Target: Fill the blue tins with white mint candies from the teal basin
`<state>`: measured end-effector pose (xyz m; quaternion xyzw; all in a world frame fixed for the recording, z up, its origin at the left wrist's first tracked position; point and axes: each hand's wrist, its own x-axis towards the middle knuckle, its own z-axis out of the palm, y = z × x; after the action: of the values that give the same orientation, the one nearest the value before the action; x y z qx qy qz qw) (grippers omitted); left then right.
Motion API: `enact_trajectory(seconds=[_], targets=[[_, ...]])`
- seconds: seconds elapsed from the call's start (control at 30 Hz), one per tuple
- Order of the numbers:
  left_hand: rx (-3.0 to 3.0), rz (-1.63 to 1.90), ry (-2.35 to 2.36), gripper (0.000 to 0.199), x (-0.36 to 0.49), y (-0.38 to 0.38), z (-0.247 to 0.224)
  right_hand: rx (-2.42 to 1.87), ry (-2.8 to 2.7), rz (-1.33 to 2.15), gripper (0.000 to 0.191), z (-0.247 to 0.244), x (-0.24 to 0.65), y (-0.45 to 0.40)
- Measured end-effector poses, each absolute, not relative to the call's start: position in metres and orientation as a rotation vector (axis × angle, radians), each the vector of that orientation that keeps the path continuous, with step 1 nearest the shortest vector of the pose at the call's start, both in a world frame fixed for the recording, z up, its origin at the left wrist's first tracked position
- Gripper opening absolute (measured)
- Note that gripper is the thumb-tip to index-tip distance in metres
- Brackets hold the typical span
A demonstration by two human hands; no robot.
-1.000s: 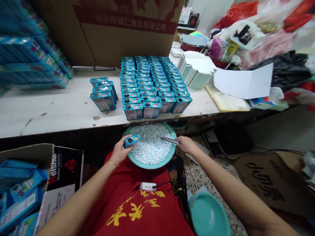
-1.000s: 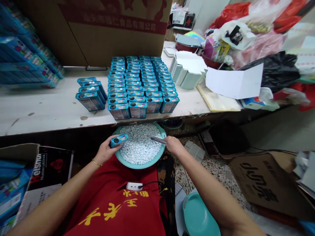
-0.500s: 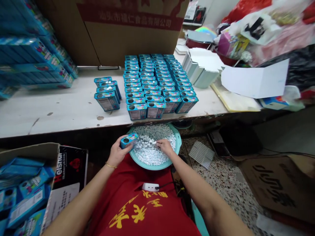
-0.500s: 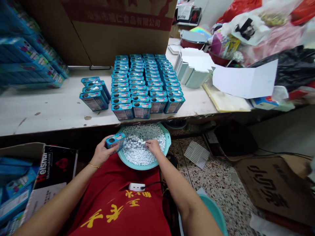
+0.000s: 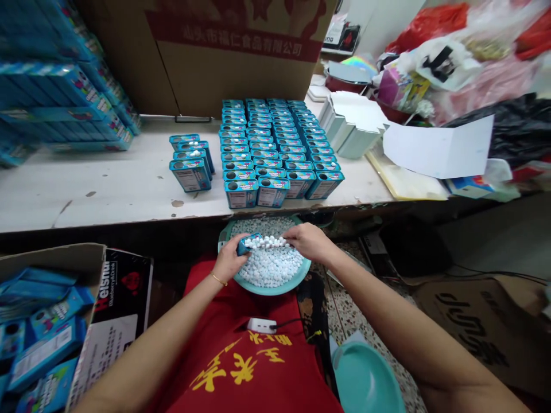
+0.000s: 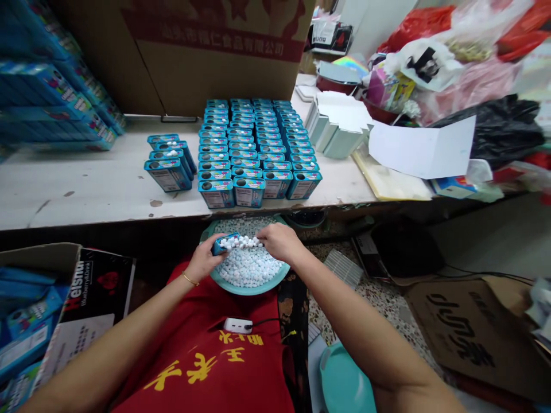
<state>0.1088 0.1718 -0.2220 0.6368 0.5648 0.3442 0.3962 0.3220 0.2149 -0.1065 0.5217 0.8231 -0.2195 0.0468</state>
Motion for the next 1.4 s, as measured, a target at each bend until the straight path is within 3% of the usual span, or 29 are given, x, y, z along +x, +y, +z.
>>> enact_trajectory(seconds=[0.13,0.37,0.53,0.73,0.9,1.03,1.2,1.4], targets=[[1.638,0.879,1.423,0.047,0.112,0.169,-0.224,1.464,2.410,-0.342,0.026,-0.082,0.295,0.212],[1.643,0.922,1.414,0.046,0.111,0.170,-0.233,1.333,2.384,-0.192,0.029,-0.060,0.265,0.210],[1.580,0.976,1.411,0.046,0.105,0.173,-0.237,1.384,2.309,-0.147,0.030,-0.059,0.294,0.211],[1.452,1.050,1.424,0.044,0.088,0.169,-0.235,1.715,2.072,-0.486,0.028,-0.156,0.361,0.198],[1.371,1.098,1.476,0.049,0.077,0.164,-0.228,1.938,2.101,-0.770,0.032,-0.253,0.325,0.184],[1.343,1.094,1.518,0.050,0.070,0.161,-0.227,2.065,2.178,-0.999,0.032,-0.285,0.298,0.189],[1.310,1.105,1.566,0.052,0.065,0.160,-0.227,2.168,2.228,-1.251,0.029,-0.273,0.322,0.197],[1.370,1.071,1.512,0.047,0.084,0.167,-0.228,2.150,2.380,-1.380,0.026,-0.196,0.348,0.203]])
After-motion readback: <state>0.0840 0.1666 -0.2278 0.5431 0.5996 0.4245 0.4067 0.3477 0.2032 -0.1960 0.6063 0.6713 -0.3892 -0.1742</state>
